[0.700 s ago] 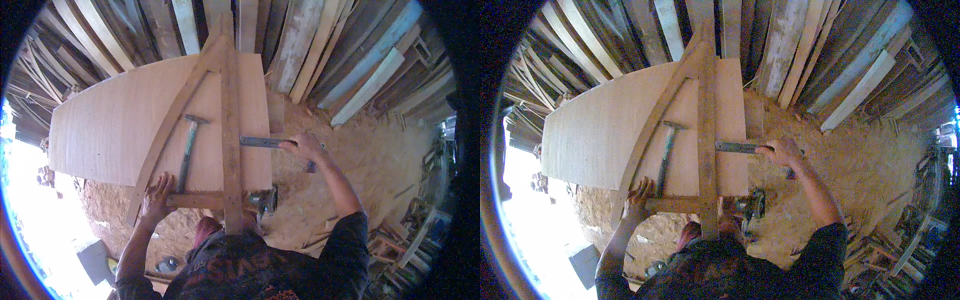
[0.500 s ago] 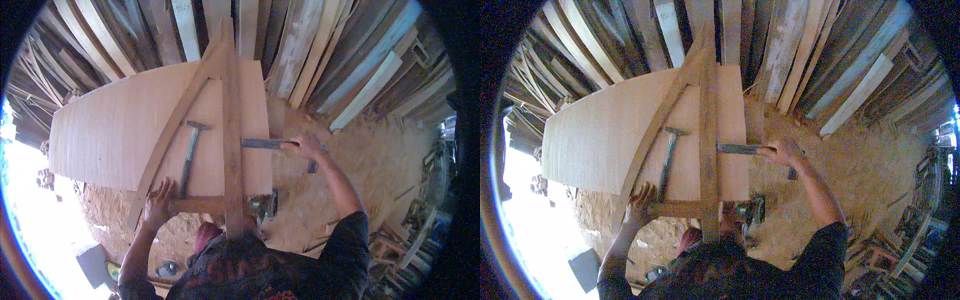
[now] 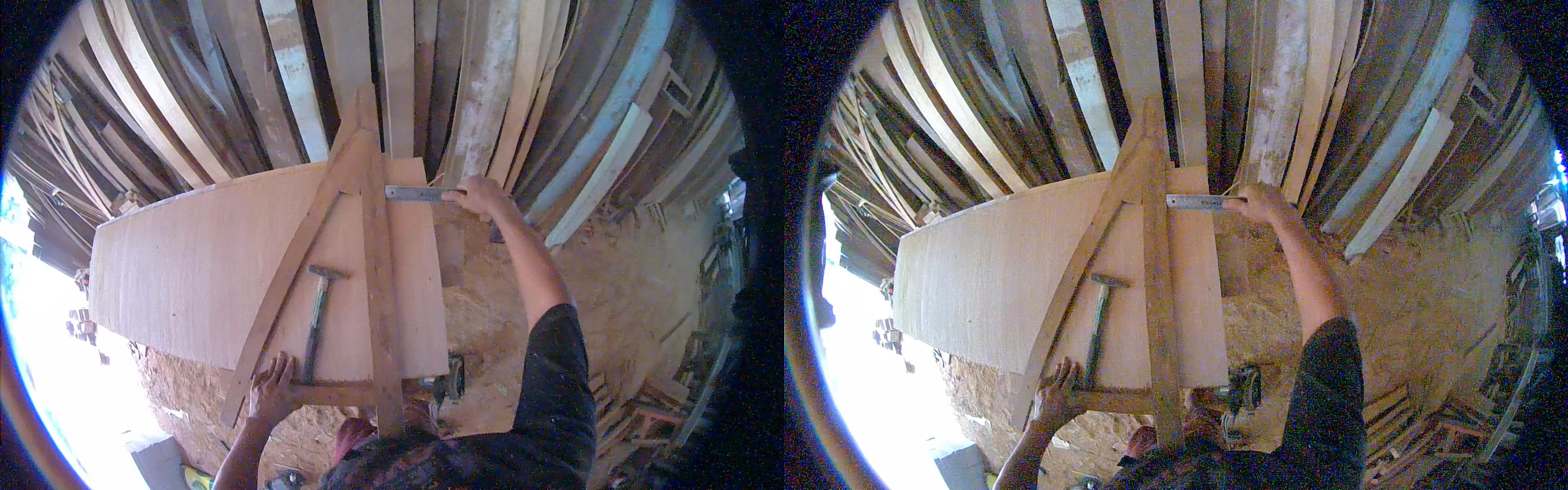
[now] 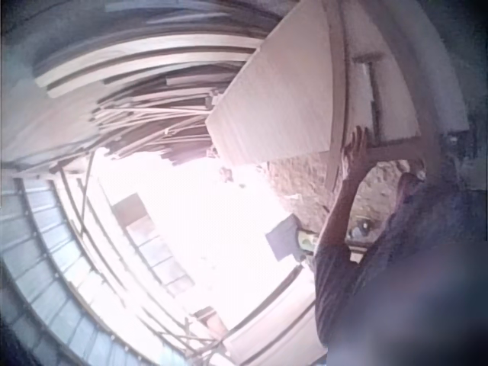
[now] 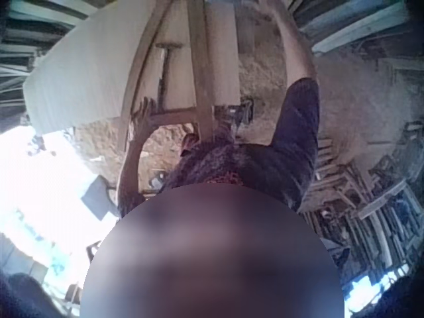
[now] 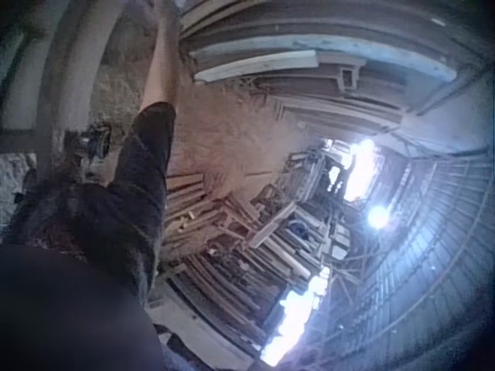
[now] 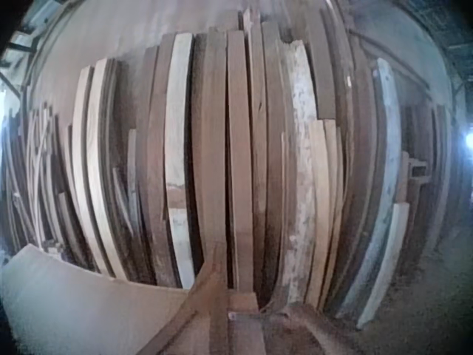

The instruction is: The person uses a circular saw to cut a wooden frame resting on a large plywood sheet, then removes the frame and measures the sheet with a tape measure while marking it with a pencil.

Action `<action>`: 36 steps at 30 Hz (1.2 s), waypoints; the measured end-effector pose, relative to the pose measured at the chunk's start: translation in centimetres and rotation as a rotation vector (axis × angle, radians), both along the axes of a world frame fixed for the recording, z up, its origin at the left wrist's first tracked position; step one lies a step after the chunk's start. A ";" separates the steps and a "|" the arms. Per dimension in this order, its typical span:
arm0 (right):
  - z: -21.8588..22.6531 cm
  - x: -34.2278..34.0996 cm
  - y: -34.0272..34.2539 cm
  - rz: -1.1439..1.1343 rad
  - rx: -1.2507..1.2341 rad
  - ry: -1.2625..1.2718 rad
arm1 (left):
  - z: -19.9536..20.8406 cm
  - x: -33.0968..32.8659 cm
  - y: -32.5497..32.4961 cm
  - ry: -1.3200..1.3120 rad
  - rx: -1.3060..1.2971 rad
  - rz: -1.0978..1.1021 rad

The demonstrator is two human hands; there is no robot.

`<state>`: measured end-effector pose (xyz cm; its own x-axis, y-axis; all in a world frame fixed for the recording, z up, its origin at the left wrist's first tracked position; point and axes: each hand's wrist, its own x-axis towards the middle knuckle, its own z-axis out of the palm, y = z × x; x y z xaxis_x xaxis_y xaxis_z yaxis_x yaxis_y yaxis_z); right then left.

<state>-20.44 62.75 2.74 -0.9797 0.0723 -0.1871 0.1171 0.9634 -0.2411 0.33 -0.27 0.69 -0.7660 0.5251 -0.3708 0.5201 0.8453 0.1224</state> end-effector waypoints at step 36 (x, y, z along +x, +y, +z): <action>-1.9 29.5 -8.0 -0.032 -0.266 -0.427 | 0.4 -0.1 0.3 -0.021 0.085 0.004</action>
<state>9.10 54.70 0.87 -0.8098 -0.0037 -0.5867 0.2870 0.8697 -0.4016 0.23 0.04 1.09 -0.7609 0.5520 -0.3410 0.5131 0.8336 0.2043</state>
